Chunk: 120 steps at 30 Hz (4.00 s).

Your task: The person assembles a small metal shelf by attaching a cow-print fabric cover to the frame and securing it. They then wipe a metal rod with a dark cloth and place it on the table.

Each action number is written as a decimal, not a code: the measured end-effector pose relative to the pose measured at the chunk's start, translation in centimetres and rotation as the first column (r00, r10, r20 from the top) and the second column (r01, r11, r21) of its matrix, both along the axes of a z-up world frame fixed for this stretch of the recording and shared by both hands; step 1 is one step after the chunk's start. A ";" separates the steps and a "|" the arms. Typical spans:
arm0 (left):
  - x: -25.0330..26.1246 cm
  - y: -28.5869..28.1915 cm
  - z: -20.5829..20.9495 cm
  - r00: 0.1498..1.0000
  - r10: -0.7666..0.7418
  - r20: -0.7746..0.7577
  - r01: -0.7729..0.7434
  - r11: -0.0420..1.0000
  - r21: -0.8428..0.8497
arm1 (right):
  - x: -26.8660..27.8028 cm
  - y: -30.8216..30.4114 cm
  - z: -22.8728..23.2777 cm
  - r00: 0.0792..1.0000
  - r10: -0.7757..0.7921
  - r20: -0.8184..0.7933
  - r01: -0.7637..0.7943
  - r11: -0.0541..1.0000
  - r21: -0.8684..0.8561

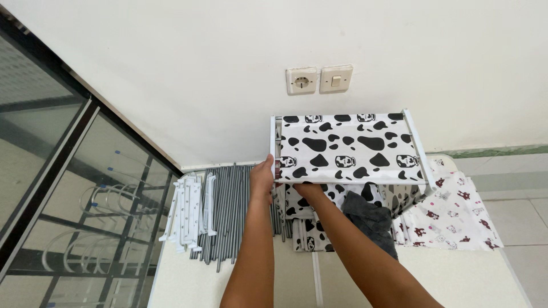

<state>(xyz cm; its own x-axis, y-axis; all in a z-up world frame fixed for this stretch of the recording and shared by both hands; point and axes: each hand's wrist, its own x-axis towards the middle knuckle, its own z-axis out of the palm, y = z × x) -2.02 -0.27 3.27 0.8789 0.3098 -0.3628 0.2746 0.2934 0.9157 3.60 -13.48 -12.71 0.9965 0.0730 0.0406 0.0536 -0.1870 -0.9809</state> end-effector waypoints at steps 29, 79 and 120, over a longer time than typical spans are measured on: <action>0.0 0.5 -0.7 0.994 0.062 -0.087 -0.053 0.993 0.106 | -10.4 2.4 11.4 0.971 -0.064 -0.229 0.163 0.879 0.447; -7.6 0.0 0.1 0.853 -0.250 0.457 -0.281 0.519 0.807 | 1.6 0.7 -2.1 0.963 0.118 0.243 -0.048 0.960 -0.277; 0.1 -1.5 3.3 0.994 -0.095 0.048 0.022 0.625 0.780 | 4.2 -0.9 -1.3 0.996 0.073 0.049 -0.066 0.989 -0.131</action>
